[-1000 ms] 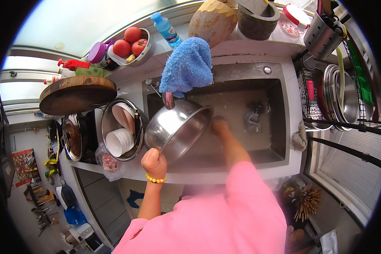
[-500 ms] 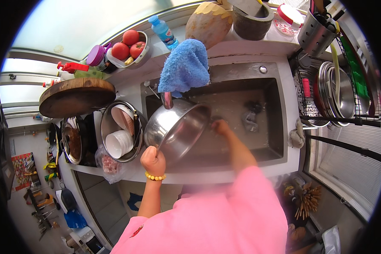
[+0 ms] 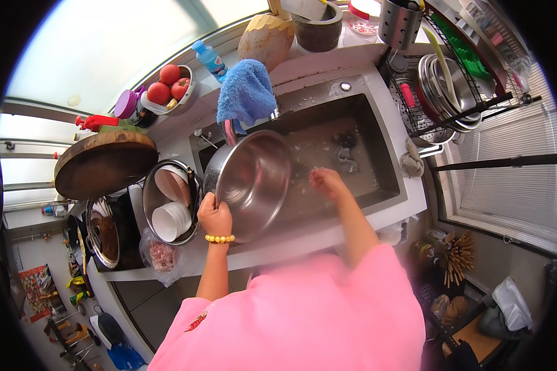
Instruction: The person washes various kitchen items in a sink using a cloth and running water. They scrub a small bowl, a pair of chopsticks, and a large metal bowl, then rinse each item and place them aside.
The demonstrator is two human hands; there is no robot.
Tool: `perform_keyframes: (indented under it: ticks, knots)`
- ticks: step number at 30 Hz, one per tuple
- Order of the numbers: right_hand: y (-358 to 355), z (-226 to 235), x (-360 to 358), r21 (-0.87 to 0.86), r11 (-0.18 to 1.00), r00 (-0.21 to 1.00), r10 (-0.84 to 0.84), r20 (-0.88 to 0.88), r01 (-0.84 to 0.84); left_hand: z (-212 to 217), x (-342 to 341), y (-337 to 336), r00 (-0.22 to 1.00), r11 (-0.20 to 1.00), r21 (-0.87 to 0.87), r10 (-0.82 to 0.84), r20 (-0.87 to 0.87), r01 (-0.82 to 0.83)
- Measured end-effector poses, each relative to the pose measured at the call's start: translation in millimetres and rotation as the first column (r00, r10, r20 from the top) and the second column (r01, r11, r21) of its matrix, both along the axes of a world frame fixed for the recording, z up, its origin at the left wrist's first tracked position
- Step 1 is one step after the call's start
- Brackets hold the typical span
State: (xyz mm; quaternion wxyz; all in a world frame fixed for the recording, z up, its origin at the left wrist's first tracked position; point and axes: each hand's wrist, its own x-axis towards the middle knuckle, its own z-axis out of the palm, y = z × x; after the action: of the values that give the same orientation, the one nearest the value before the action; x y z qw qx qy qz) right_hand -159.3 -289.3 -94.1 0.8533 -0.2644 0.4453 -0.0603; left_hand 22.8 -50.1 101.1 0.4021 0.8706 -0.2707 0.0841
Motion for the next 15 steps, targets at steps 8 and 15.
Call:
perform_keyframes:
  ticks: [8, 15]
  knots:
    - [22, 88, -76, -0.257, 0.916, 0.950, -0.310, 0.037, 0.309, 2, 22, -4, 0.949, 0.994, -0.099, -0.080, -0.304, 0.052]
    - [53, 115, -168, -0.684, 0.485, 0.587, -0.803, -0.103, 0.544, -1, 35, 5, 0.824, 0.978, -0.187, -0.179, -0.537, 0.091]
